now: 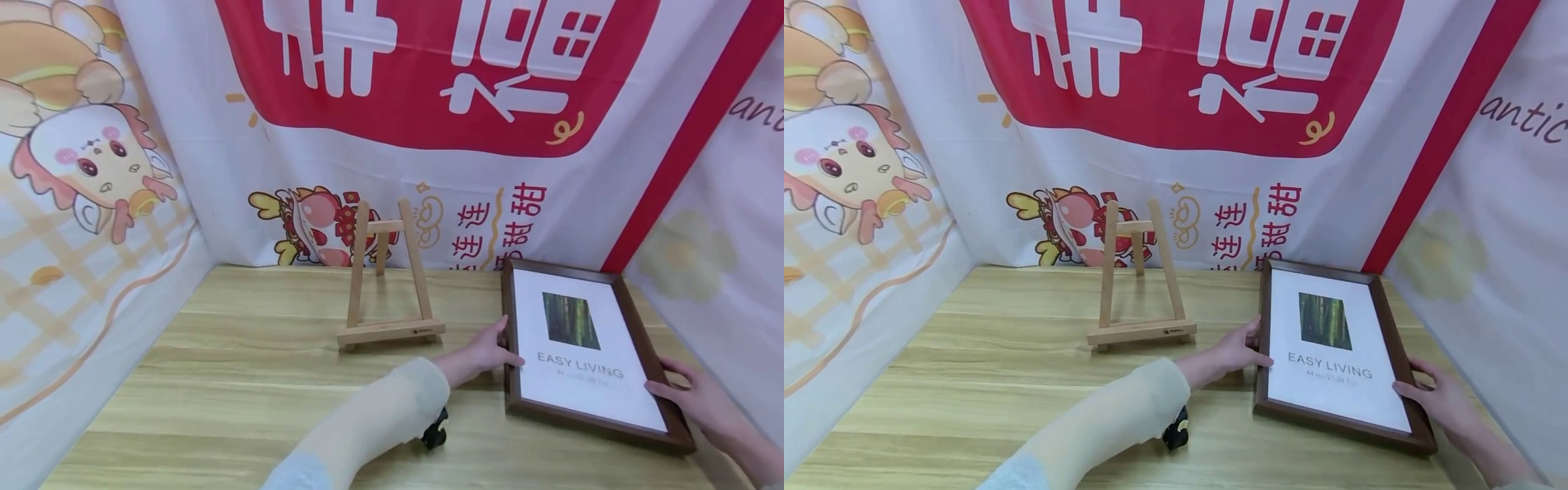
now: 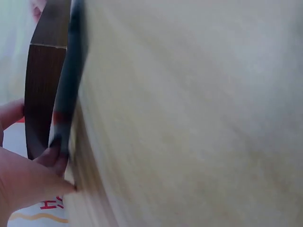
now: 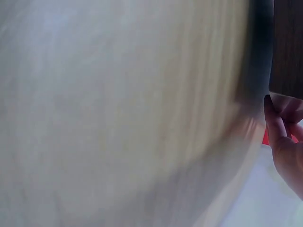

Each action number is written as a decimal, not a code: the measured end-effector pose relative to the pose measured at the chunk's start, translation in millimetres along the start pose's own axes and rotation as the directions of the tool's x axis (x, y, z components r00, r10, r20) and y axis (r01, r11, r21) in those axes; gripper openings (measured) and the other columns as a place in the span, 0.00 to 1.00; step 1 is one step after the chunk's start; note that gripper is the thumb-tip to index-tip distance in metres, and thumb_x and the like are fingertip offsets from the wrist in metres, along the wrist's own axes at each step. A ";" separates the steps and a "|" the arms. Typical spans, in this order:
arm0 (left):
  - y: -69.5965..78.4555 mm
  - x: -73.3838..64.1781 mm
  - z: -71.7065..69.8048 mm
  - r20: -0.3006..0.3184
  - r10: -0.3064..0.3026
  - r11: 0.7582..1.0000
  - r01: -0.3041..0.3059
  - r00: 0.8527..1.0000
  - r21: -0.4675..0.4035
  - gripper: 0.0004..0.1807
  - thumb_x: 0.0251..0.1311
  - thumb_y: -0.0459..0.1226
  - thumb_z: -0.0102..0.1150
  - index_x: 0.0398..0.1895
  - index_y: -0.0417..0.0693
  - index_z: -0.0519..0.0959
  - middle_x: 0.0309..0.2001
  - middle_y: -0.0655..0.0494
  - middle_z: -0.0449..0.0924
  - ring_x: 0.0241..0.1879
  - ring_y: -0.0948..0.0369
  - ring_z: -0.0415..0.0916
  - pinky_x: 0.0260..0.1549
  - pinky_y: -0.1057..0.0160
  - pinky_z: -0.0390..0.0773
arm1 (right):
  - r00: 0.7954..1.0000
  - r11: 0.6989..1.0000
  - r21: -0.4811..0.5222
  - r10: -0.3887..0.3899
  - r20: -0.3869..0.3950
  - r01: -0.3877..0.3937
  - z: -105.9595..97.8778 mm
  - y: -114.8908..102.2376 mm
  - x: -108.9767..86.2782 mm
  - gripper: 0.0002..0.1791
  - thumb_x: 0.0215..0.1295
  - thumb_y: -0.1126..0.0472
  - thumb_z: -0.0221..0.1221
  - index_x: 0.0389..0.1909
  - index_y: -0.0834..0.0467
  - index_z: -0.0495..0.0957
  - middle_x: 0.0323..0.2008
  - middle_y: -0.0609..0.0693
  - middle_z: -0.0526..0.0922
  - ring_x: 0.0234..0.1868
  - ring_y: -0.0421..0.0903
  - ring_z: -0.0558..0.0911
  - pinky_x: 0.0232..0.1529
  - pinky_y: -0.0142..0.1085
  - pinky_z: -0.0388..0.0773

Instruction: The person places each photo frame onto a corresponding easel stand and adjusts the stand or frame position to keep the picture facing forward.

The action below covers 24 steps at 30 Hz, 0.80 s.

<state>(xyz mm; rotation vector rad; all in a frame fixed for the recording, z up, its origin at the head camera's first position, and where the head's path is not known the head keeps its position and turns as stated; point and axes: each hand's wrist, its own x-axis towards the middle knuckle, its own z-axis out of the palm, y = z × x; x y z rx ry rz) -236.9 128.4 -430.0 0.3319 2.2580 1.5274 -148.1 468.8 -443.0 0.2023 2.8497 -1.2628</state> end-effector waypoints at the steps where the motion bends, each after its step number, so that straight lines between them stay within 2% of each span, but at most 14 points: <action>1: 1.2 -0.6 -1.0 0.002 0.011 0.999 -0.011 1.000 -0.034 0.51 0.49 0.31 0.73 0.76 0.56 0.56 0.66 0.49 0.69 0.64 0.53 0.66 0.62 0.56 0.67 | 1.000 1.000 0.017 0.008 -0.012 -0.007 -0.6 -1.8 -0.2 0.42 0.69 0.57 0.59 0.67 0.81 0.49 0.61 0.80 0.55 0.35 0.25 0.73 0.32 0.31 0.80; 6: 5.9 -1.7 -7.2 -0.004 0.043 0.979 -0.043 0.999 -0.197 0.52 0.49 0.26 0.70 0.76 0.61 0.56 0.61 0.42 0.71 0.56 0.53 0.73 0.47 0.58 0.80 | 0.997 0.997 0.075 0.039 -0.069 -0.033 -6.2 -13.5 -1.3 0.46 0.69 0.52 0.59 0.71 0.76 0.45 0.63 0.80 0.51 0.33 0.21 0.70 0.31 0.30 0.80; 9: 10.1 -2.9 -13.7 -0.002 0.065 0.953 -0.063 0.998 -0.297 0.54 0.47 0.22 0.68 0.75 0.64 0.57 0.60 0.39 0.70 0.44 0.53 0.78 0.36 0.60 0.83 | 0.997 0.994 0.105 0.027 -0.077 -0.019 -9.2 -21.6 -2.2 0.46 0.70 0.51 0.58 0.73 0.71 0.43 0.65 0.80 0.50 0.33 0.20 0.71 0.32 0.29 0.80; 13: 17.5 -6.5 -24.5 -0.007 0.117 0.929 -0.112 0.993 -0.354 0.55 0.47 0.20 0.66 0.75 0.68 0.55 0.60 0.39 0.70 0.31 0.57 0.77 0.33 0.62 0.83 | 0.998 0.981 0.194 0.015 -0.057 -0.003 -12.7 -33.6 -3.2 0.46 0.71 0.51 0.55 0.75 0.59 0.36 0.65 0.82 0.49 0.34 0.24 0.74 0.33 0.31 0.81; 15: 21.1 -8.9 -30.6 -0.014 0.154 0.923 -0.149 0.988 -0.355 0.56 0.47 0.20 0.66 0.75 0.68 0.54 0.60 0.39 0.69 0.31 0.60 0.76 0.34 0.63 0.83 | 0.999 0.967 0.255 0.005 -0.049 0.007 -14.2 -39.8 -3.0 0.45 0.72 0.53 0.55 0.76 0.51 0.35 0.63 0.74 0.60 0.34 0.27 0.77 0.33 0.32 0.82; 18: 26.4 -13.2 -40.7 -0.020 0.223 0.921 -0.217 0.975 -0.324 0.56 0.48 0.20 0.66 0.76 0.67 0.52 0.61 0.40 0.69 0.34 0.60 0.77 0.35 0.65 0.83 | 0.998 0.928 0.370 -0.030 -0.049 0.046 -14.8 -48.5 -2.4 0.44 0.71 0.57 0.56 0.77 0.41 0.38 0.54 0.48 0.73 0.35 0.30 0.80 0.33 0.31 0.82; 20: 29.4 -16.4 -47.8 -0.021 0.272 0.917 -0.266 0.962 -0.298 0.56 0.49 0.20 0.66 0.77 0.64 0.51 0.62 0.43 0.68 0.36 0.60 0.77 0.36 0.66 0.82 | 0.997 0.879 0.470 -0.058 -0.058 0.078 -14.9 -54.6 -2.1 0.43 0.70 0.61 0.57 0.76 0.38 0.43 0.45 0.31 0.72 0.35 0.33 0.81 0.31 0.31 0.82; 22: 31.4 -19.4 -54.6 -0.022 0.312 0.909 -0.305 0.950 -0.284 0.56 0.50 0.20 0.66 0.77 0.63 0.49 0.62 0.44 0.69 0.38 0.60 0.77 0.38 0.66 0.82 | 0.995 0.833 0.543 -0.083 -0.064 0.104 -13.7 -61.8 -2.0 0.43 0.69 0.63 0.58 0.76 0.37 0.46 0.43 0.28 0.73 0.35 0.33 0.82 0.31 0.31 0.82; 24: 33.2 -23.1 -61.7 -0.025 0.341 0.902 -0.334 0.940 -0.274 0.56 0.50 0.20 0.65 0.78 0.63 0.48 0.65 0.45 0.65 0.41 0.60 0.77 0.40 0.66 0.82 | 0.992 0.795 0.593 -0.108 -0.070 0.129 -12.5 -69.5 -1.7 0.42 0.69 0.65 0.57 0.76 0.37 0.48 0.41 0.28 0.74 0.35 0.34 0.82 0.31 0.31 0.82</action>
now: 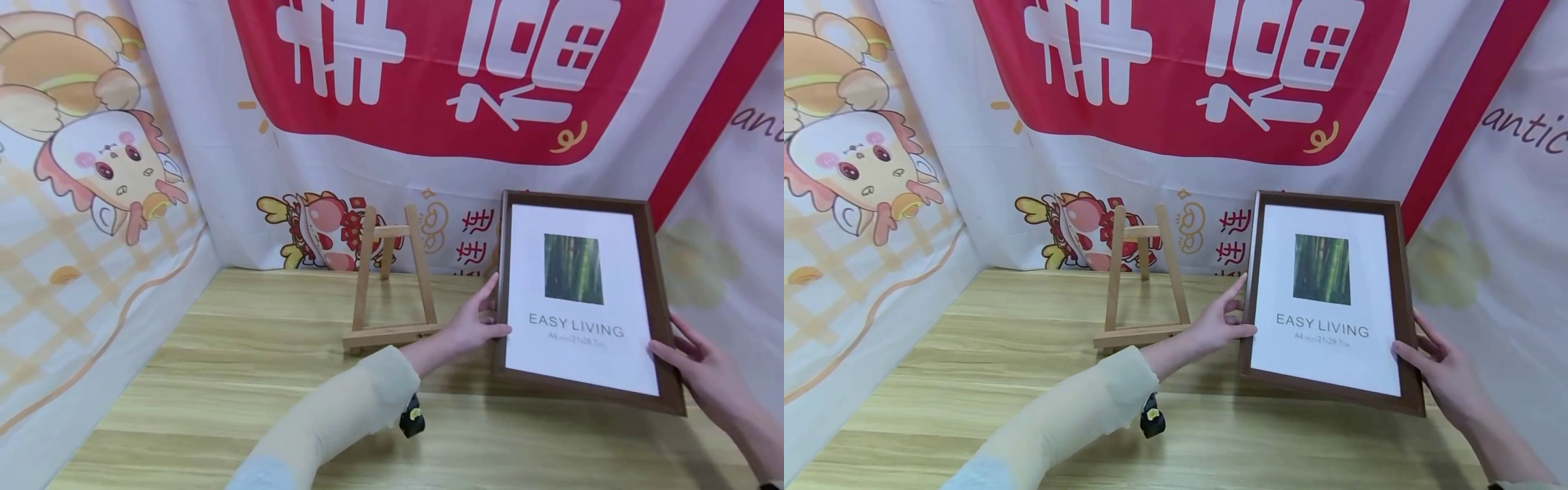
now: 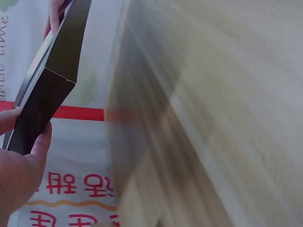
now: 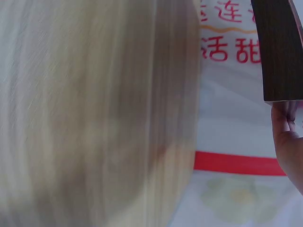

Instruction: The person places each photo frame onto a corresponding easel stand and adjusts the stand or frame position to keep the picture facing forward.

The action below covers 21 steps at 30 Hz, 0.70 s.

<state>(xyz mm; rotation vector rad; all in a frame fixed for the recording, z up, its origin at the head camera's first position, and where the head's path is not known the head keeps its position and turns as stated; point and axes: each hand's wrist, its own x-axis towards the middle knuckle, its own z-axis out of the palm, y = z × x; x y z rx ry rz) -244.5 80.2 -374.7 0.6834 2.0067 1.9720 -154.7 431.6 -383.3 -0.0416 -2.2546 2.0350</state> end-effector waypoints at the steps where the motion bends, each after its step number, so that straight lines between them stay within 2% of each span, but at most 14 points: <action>1: 2.0 -1.5 -3.2 0.002 0.017 1.000 -0.017 1.000 0.001 0.56 0.50 0.20 0.65 0.78 0.62 0.48 0.67 0.46 0.63 0.44 0.59 0.76 0.40 0.66 0.82 | 1.000 1.000 0.008 -0.010 0.004 0.010 2.9 -2.4 0.1 0.42 0.69 0.65 0.57 0.76 0.38 0.49 0.42 0.29 0.73 0.36 0.33 0.82 0.31 0.31 0.82; 5: 9.1 -8.7 -19.8 0.012 0.069 0.997 -0.069 0.998 0.032 0.56 0.52 0.20 0.64 0.78 0.64 0.47 0.74 0.50 0.52 0.50 0.55 0.75 0.42 0.66 0.82 | 0.993 0.993 0.068 -0.101 0.065 0.097 15.5 -10.1 0.8 0.39 0.71 0.69 0.53 0.76 0.40 0.51 0.46 0.32 0.75 0.40 0.34 0.82 0.33 0.30 0.82; 9: 14.0 -16.7 -39.8 0.013 0.135 0.988 -0.136 0.991 0.078 0.55 0.53 0.19 0.63 0.78 0.62 0.47 0.74 0.51 0.51 0.52 0.54 0.75 0.44 0.65 0.81 | 0.970 0.971 0.161 -0.202 0.137 0.179 33.5 -14.3 3.2 0.38 0.71 0.74 0.48 0.76 0.45 0.51 0.51 0.37 0.78 0.43 0.36 0.82 0.37 0.30 0.82; 11: 15.8 -20.0 -48.7 0.014 0.182 0.978 -0.183 0.983 0.105 0.55 0.53 0.18 0.62 0.78 0.59 0.46 0.75 0.52 0.50 0.53 0.53 0.73 0.47 0.64 0.80 | 0.963 0.966 0.156 -0.229 0.140 0.208 44.1 -16.4 5.5 0.38 0.71 0.74 0.48 0.77 0.45 0.51 0.52 0.37 0.77 0.45 0.35 0.81 0.38 0.28 0.81; 16: 17.7 -30.6 -66.6 0.011 0.267 0.950 -0.265 0.964 0.167 0.54 0.54 0.19 0.61 0.78 0.56 0.44 0.77 0.54 0.43 0.59 0.50 0.69 0.52 0.61 0.78 | 0.958 0.957 0.153 -0.265 0.114 0.247 70.3 -20.4 10.3 0.40 0.70 0.74 0.50 0.77 0.46 0.50 0.55 0.40 0.72 0.49 0.32 0.79 0.42 0.25 0.80; 21: 16.9 -46.6 -84.1 -0.022 0.286 0.938 -0.275 0.958 0.209 0.54 0.55 0.20 0.61 0.78 0.59 0.44 0.77 0.56 0.44 0.62 0.48 0.66 0.53 0.61 0.77 | 0.967 0.972 0.051 -0.233 0.099 0.229 94.7 -24.3 12.8 0.40 0.71 0.68 0.54 0.77 0.42 0.49 0.65 0.52 0.64 0.51 0.30 0.75 0.44 0.22 0.77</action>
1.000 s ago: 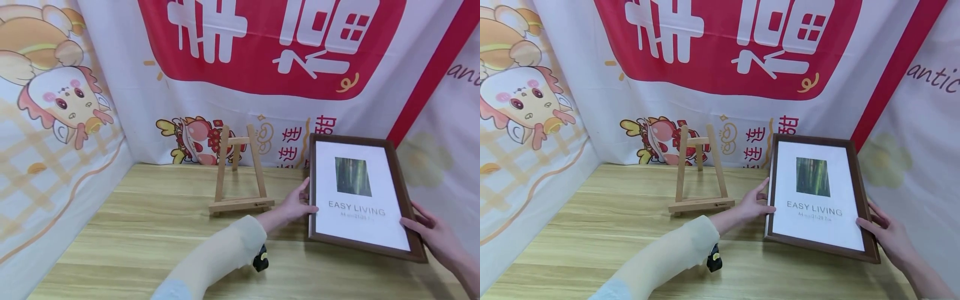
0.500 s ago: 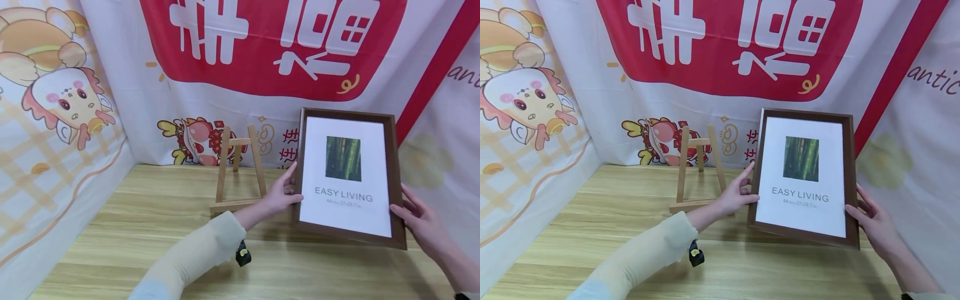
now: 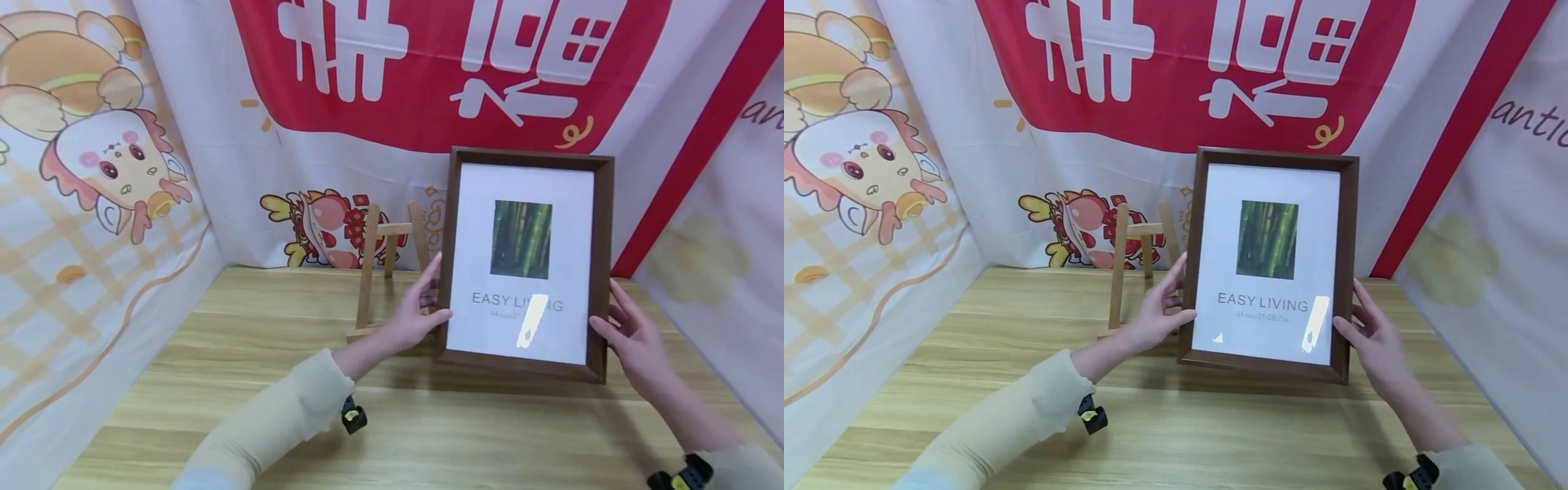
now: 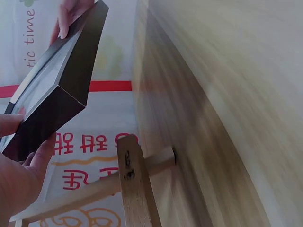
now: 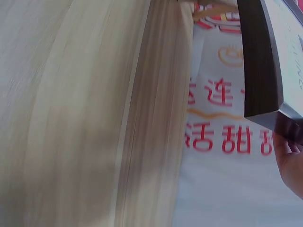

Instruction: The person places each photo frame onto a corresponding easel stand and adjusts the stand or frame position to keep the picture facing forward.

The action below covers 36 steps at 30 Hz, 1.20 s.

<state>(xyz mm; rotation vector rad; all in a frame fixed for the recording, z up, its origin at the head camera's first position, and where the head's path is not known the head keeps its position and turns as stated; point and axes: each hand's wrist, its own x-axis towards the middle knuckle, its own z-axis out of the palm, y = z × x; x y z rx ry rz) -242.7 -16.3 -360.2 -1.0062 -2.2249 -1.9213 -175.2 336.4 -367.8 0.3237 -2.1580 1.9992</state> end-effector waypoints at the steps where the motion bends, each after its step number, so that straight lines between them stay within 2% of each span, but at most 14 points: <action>1: 0.1 -3.3 -3.8 -0.005 0.000 1.000 0.000 1.000 0.005 0.53 0.56 0.21 0.61 0.78 0.60 0.44 0.77 0.56 0.44 0.63 0.48 0.66 0.54 0.60 0.76 | 1.000 0.999 -0.031 0.008 -0.003 -0.008 4.7 -0.8 1.1 0.40 0.71 0.67 0.54 0.77 0.41 0.49 0.67 0.56 0.61 0.52 0.31 0.74 0.45 0.22 0.76; 3: 0.5 -10.0 -12.1 -0.012 0.000 1.000 0.000 1.000 0.013 0.53 0.58 0.22 0.60 0.78 0.62 0.44 0.77 0.57 0.43 0.63 0.49 0.65 0.54 0.59 0.76 | 1.000 0.993 -0.113 0.023 -0.014 -0.024 14.6 -2.2 3.3 0.40 0.71 0.63 0.55 0.77 0.38 0.48 0.71 0.62 0.54 0.56 0.36 0.72 0.45 0.21 0.75; 5: 0.6 -17.4 -21.0 -0.024 -0.004 0.999 0.005 1.000 0.035 0.52 0.59 0.23 0.60 0.78 0.65 0.45 0.77 0.58 0.44 0.64 0.50 0.65 0.55 0.58 0.75 | 1.000 0.986 -0.167 0.025 -0.013 -0.027 25.3 -2.9 5.7 0.40 0.71 0.61 0.55 0.77 0.37 0.47 0.73 0.65 0.51 0.60 0.46 0.70 0.46 0.21 0.74; 8: -0.4 -27.7 -34.4 -0.046 0.011 0.998 -0.009 0.999 0.054 0.52 0.59 0.23 0.61 0.78 0.65 0.45 0.76 0.57 0.47 0.62 0.50 0.67 0.54 0.55 0.76 | 1.000 0.975 -0.223 0.009 -0.002 -0.009 41.4 -3.3 10.5 0.40 0.72 0.60 0.54 0.77 0.37 0.46 0.73 0.66 0.51 0.65 0.61 0.64 0.48 0.21 0.73; 11: -2.3 -37.6 -46.8 -0.078 0.031 0.998 -0.026 0.996 0.064 0.52 0.58 0.22 0.61 0.78 0.62 0.45 0.75 0.53 0.49 0.60 0.49 0.68 0.54 0.54 0.77 | 0.999 0.972 -0.231 -0.035 0.029 0.041 56.2 -3.1 17.4 0.40 0.72 0.62 0.54 0.77 0.39 0.45 0.73 0.66 0.52 0.66 0.67 0.60 0.49 0.21 0.73; 14: -3.1 -46.9 -58.9 -0.112 0.017 0.998 -0.009 0.994 0.066 0.52 0.58 0.23 0.61 0.78 0.62 0.46 0.72 0.48 0.56 0.55 0.48 0.71 0.50 0.51 0.79 | 0.995 0.969 -0.228 -0.080 0.062 0.093 69.0 -2.9 25.2 0.41 0.72 0.64 0.54 0.77 0.41 0.45 0.72 0.65 0.55 0.67 0.67 0.61 0.50 0.23 0.73; 19: -0.5 -58.4 -77.6 -0.165 -0.027 0.993 0.044 0.986 0.106 0.51 0.59 0.25 0.62 0.78 0.68 0.46 0.69 0.44 0.62 0.54 0.47 0.72 0.50 0.50 0.79 | 0.987 0.960 -0.237 -0.125 0.101 0.146 88.2 -2.3 39.8 0.41 0.71 0.63 0.55 0.77 0.39 0.45 0.71 0.62 0.58 0.65 0.65 0.65 0.52 0.28 0.74; 23: 2.7 -63.4 -91.2 -0.180 -0.028 0.994 0.047 0.983 0.103 0.51 0.60 0.25 0.61 0.78 0.69 0.45 0.64 0.40 0.65 0.51 0.44 0.74 0.46 0.53 0.81 | 0.978 0.952 -0.228 -0.182 0.107 0.202 103.2 -0.3 52.4 0.40 0.71 0.65 0.54 0.77 0.41 0.47 0.70 0.61 0.61 0.65 0.62 0.67 0.54 0.28 0.73; 25: 3.0 -63.9 -98.2 -0.189 -0.023 0.992 0.045 0.982 0.115 0.51 0.60 0.25 0.60 0.78 0.70 0.45 0.63 0.41 0.67 0.49 0.44 0.76 0.42 0.55 0.83 | 0.974 0.946 -0.237 -0.203 0.099 0.221 110.4 -0.4 58.3 0.40 0.71 0.66 0.54 0.77 0.43 0.47 0.71 0.59 0.61 0.66 0.60 0.66 0.57 0.31 0.72; 27: 3.4 -63.6 -105.5 -0.201 -0.008 0.989 0.037 0.980 0.142 0.51 0.61 0.25 0.60 0.77 0.71 0.46 0.63 0.41 0.67 0.48 0.45 0.76 0.42 0.57 0.83 | 0.972 0.943 -0.238 -0.220 0.087 0.235 117.5 -1.4 64.6 0.40 0.71 0.67 0.55 0.77 0.45 0.48 0.72 0.58 0.59 0.67 0.60 0.64 0.61 0.39 0.70; 31: 6.4 -60.8 -119.1 -0.225 0.019 0.981 0.026 0.974 0.193 0.51 0.61 0.25 0.60 0.77 0.72 0.45 0.64 0.42 0.66 0.48 0.46 0.76 0.42 0.55 0.83 | 0.977 0.947 -0.240 -0.203 0.066 0.213 130.3 -5.2 76.6 0.40 0.70 0.66 0.55 0.77 0.46 0.47 0.74 0.55 0.54 0.69 0.60 0.61 0.64 0.54 0.64; 36: 8.8 -58.0 -132.9 -0.247 0.043 0.971 0.018 0.968 0.238 0.51 0.62 0.25 0.59 0.77 0.72 0.44 0.64 0.42 0.66 0.50 0.45 0.75 0.44 0.51 0.82 | 0.978 0.946 -0.248 -0.199 0.062 0.208 143.8 -8.3 90.2 0.41 0.71 0.65 0.55 0.78 0.45 0.46 0.75 0.53 0.51 0.70 0.61 0.60 0.64 0.57 0.63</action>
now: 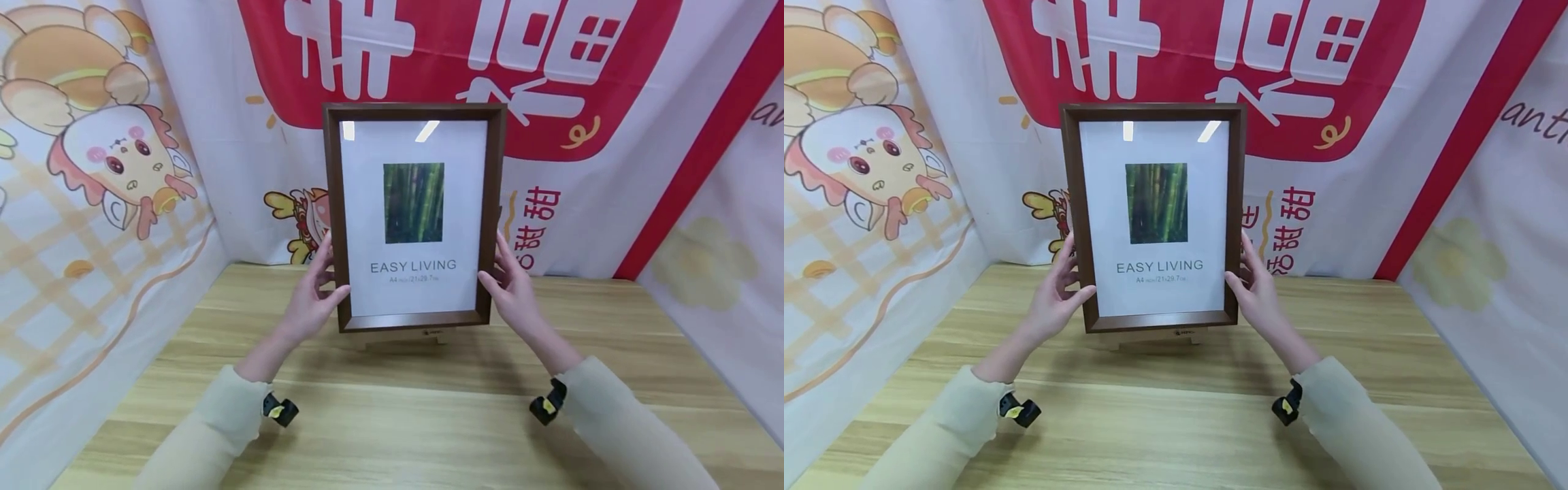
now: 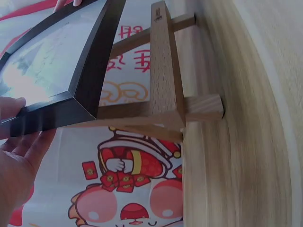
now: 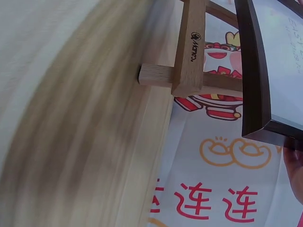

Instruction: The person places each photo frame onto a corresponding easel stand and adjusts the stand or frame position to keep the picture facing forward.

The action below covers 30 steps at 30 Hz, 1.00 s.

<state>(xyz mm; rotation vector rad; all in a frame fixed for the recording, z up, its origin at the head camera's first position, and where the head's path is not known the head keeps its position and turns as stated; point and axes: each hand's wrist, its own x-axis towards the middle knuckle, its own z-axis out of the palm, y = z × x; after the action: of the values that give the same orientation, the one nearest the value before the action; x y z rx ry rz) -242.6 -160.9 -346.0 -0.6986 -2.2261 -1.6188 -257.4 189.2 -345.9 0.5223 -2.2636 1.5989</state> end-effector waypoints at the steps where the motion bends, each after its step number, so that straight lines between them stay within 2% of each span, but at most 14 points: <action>1: -0.6 1.0 -1.7 -0.005 -0.002 1.000 0.002 1.000 0.005 0.51 0.62 0.25 0.59 0.77 0.72 0.44 0.63 0.41 0.66 0.50 0.45 0.75 0.44 0.50 0.81 | 1.000 1.000 -0.002 -0.005 0.000 0.005 2.2 -0.2 2.1 0.41 0.71 0.65 0.55 0.78 0.45 0.46 0.75 0.53 0.51 0.69 0.61 0.60 0.64 0.56 0.63; 4: -4.6 2.8 -5.8 -0.021 -0.017 1.000 0.017 1.000 0.021 0.51 0.63 0.25 0.58 0.77 0.73 0.43 0.61 0.40 0.67 0.52 0.45 0.74 0.46 0.49 0.80 | 1.000 1.000 -0.015 -0.023 0.003 0.023 8.9 0.4 7.2 0.41 0.71 0.65 0.55 0.78 0.44 0.46 0.75 0.54 0.52 0.69 0.60 0.61 0.64 0.56 0.64; 11: -19.9 2.8 -8.4 -0.049 -0.022 0.999 0.024 0.999 0.034 0.51 0.63 0.24 0.57 0.78 0.67 0.41 0.69 0.40 0.58 0.55 0.43 0.72 0.49 0.45 0.78 | 0.999 0.999 0.013 -0.030 0.020 0.030 23.4 -28.6 6.1 0.39 0.70 0.74 0.51 0.77 0.59 0.44 0.66 0.69 0.61 0.63 0.64 0.68 0.61 0.54 0.69; 17: -31.0 1.1 -5.9 -0.059 -0.004 1.000 0.005 0.998 0.020 0.52 0.61 0.22 0.56 0.78 0.67 0.41 0.67 0.39 0.60 0.52 0.42 0.74 0.46 0.49 0.80 | 0.999 0.999 0.001 -0.049 0.012 0.049 29.6 -18.2 8.1 0.39 0.69 0.76 0.51 0.76 0.64 0.44 0.63 0.73 0.62 0.61 0.67 0.69 0.59 0.54 0.71; 20: -33.3 -0.6 -5.1 -0.064 -0.017 0.999 0.019 0.998 0.025 0.53 0.61 0.21 0.57 0.78 0.70 0.41 0.67 0.39 0.59 0.52 0.42 0.73 0.46 0.49 0.80 | 0.998 0.998 0.009 -0.059 0.007 0.059 32.2 -14.3 9.4 0.38 0.68 0.77 0.51 0.75 0.65 0.45 0.61 0.74 0.62 0.61 0.66 0.69 0.59 0.54 0.71; 24: -36.9 -1.7 -4.1 -0.057 -0.036 0.999 0.038 0.998 0.032 0.53 0.61 0.22 0.56 0.78 0.72 0.41 0.67 0.38 0.60 0.53 0.43 0.73 0.46 0.47 0.80 | 0.998 0.997 0.031 -0.069 0.003 0.069 35.0 -9.6 9.9 0.39 0.66 0.79 0.50 0.75 0.67 0.45 0.66 0.74 0.59 0.64 0.65 0.66 0.60 0.55 0.70; 30: -42.6 -2.9 -2.5 -0.053 -0.053 0.998 0.054 0.997 0.021 0.53 0.62 0.22 0.56 0.78 0.70 0.41 0.65 0.38 0.60 0.52 0.42 0.73 0.47 0.47 0.79 | 0.998 0.996 0.064 -0.067 0.010 0.066 37.9 -1.3 9.8 0.40 0.66 0.80 0.50 0.75 0.66 0.44 0.63 0.74 0.63 0.59 0.67 0.71 0.58 0.54 0.72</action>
<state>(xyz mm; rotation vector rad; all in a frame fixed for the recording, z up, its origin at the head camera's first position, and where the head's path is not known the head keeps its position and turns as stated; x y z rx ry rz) -263.5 -174.3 -380.7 -0.5884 -2.2400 -1.6161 -267.3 151.9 -352.6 0.6190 -2.1862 1.6442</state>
